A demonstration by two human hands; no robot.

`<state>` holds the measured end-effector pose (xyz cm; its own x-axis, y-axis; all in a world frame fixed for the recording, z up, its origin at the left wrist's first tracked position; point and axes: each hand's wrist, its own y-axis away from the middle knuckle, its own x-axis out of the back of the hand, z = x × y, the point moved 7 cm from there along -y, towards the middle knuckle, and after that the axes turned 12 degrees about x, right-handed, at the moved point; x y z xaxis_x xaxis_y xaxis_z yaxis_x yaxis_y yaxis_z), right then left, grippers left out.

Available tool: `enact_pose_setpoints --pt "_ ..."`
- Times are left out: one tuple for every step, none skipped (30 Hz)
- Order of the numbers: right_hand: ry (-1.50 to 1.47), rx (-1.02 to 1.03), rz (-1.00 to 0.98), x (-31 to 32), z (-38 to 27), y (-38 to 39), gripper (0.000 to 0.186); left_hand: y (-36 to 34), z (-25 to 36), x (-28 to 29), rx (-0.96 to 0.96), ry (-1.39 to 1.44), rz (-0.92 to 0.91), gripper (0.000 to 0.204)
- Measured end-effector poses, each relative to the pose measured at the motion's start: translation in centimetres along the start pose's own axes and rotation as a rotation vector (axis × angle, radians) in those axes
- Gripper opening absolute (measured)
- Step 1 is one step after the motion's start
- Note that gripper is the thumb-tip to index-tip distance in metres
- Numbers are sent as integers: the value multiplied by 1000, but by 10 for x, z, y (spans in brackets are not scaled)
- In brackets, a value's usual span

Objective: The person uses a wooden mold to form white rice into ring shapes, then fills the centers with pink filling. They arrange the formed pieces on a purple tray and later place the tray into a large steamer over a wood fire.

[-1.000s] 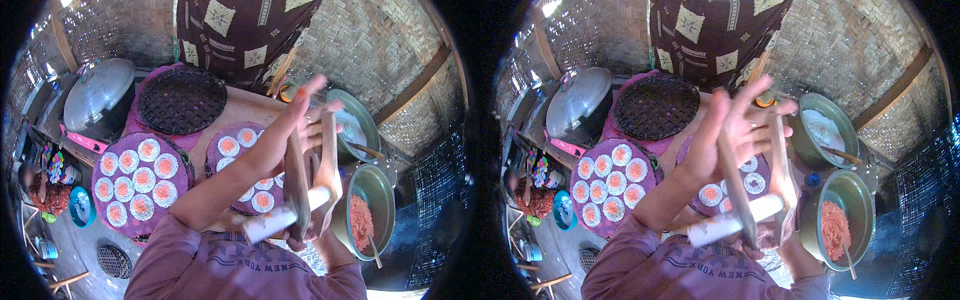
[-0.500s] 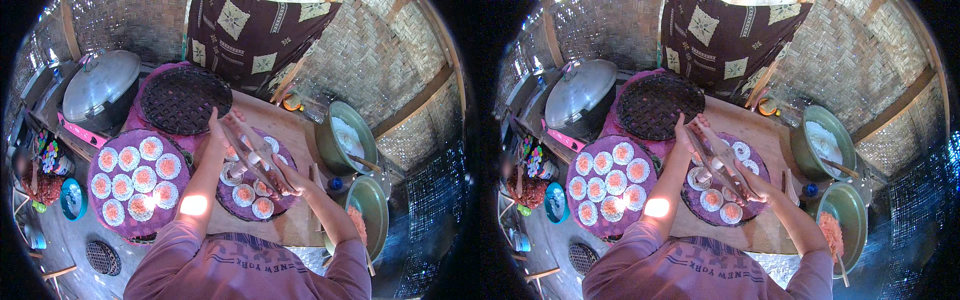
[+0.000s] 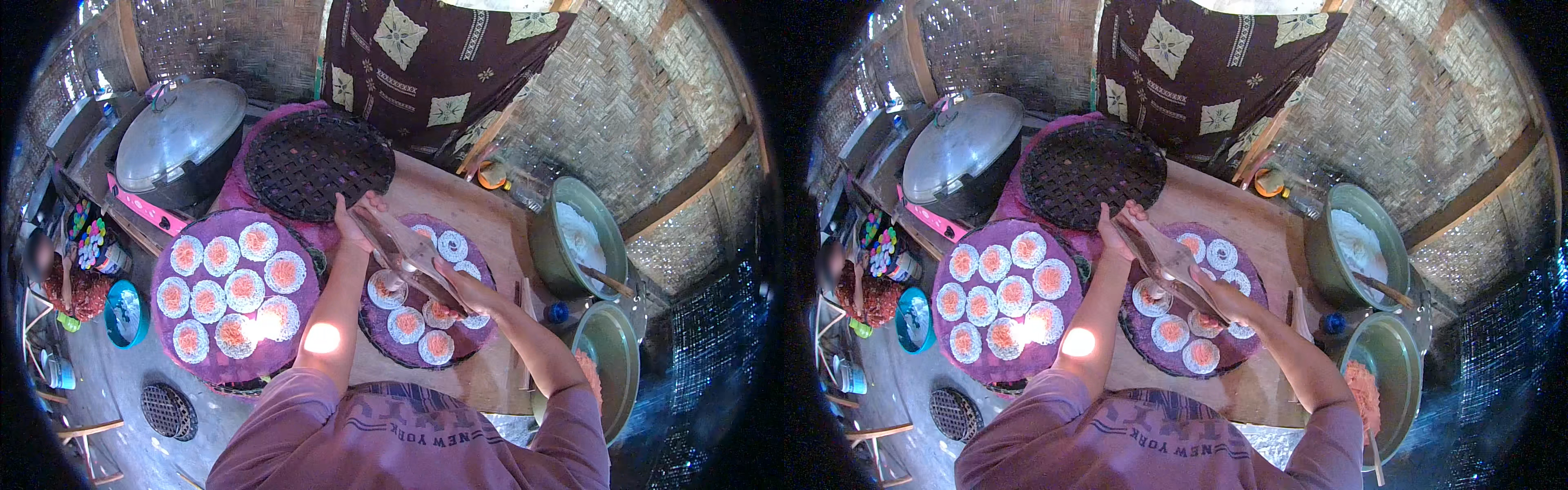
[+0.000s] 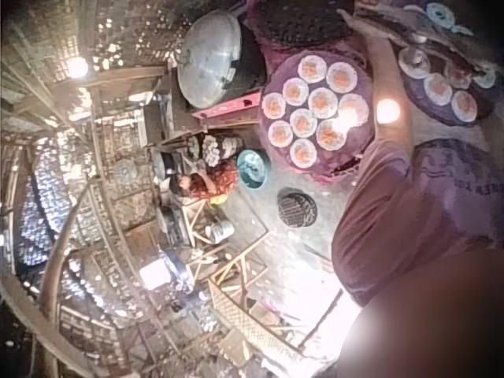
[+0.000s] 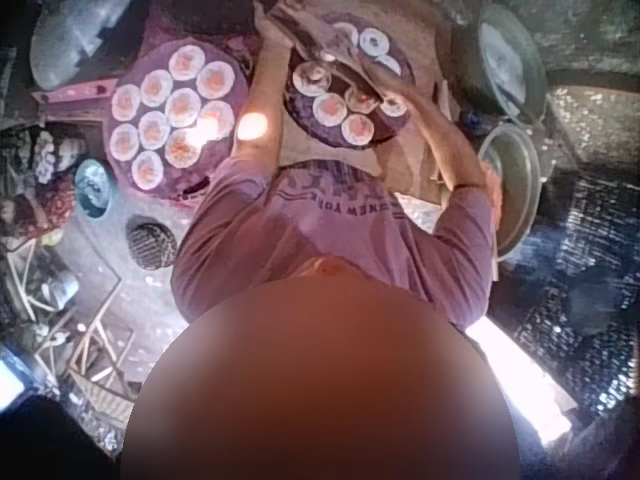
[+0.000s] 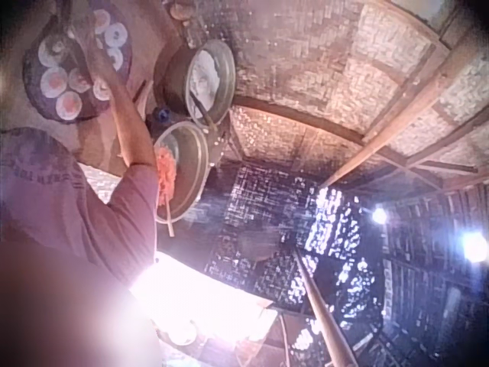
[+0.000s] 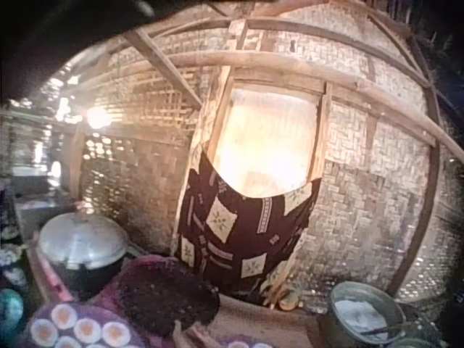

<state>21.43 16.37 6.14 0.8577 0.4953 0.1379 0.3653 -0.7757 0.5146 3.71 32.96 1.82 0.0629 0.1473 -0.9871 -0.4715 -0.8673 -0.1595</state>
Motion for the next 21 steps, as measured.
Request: enact_pose_setpoints --pt "19 -17 -8 1 1 2 82 0 -2 4 -4 4 27 70" --pt "41 -18 12 4 2 3 82 2 -4 9 -7 6 55 70" --pt "60 -21 33 5 4 5 81 4 -7 13 -8 14 95 71" --pt "30 -31 2 0 7 5 81 6 -7 14 -11 -3 94 71" --pt "14 -12 25 -2 8 5 81 8 -7 14 -14 -15 104 71" --pt "-8 1 31 -6 10 4 80 10 -5 12 -19 -28 110 71" --pt "-34 -37 46 -10 14 3 80 11 -3 7 0 -64 124 71" --pt "-40 -22 53 -13 14 2 79 10 0 0 19 -100 133 70" --pt "-92 12 23 -17 11 2 79 9 3 -5 38 -119 217 70" --pt "-140 31 12 -18 6 2 78 4 4 -26 71 -153 88 66" --pt "-188 49 0 -17 0 3 78 -3 5 -45 104 -168 34 62" --pt "-204 84 -15 -13 -8 6 78 -10 4 -65 139 -187 -6 59" --pt "-218 120 -29 -5 -19 10 78 -17 3 -84 150 -213 -40 57" --pt "-232 155 -42 5 -31 13 78 -25 1 -102 162 -243 -60 56" --pt "-208 168 -40 18 -42 15 79 -32 -3 -121 172 -275 -112 55" --pt "-185 182 -36 33 -53 17 80 -42 -5 -130 153 -256 -79 54" --pt "-165 213 -43 47 -63 18 81 -52 -9 -139 131 -237 -77 53" --pt "-189 166 -12 59 -66 17 80 -61 -13 -149 106 -238 -147 53" --pt "-214 139 8 72 -69 14 79 -70 -17 -143 106 -216 -65 51" --pt "-238 113 27 83 -70 12 78 -79 -23 -138 102 -213 -55 50" --pt "-195 115 14 92 -72 11 78 -88 -26 -135 93 -221 -106 49"
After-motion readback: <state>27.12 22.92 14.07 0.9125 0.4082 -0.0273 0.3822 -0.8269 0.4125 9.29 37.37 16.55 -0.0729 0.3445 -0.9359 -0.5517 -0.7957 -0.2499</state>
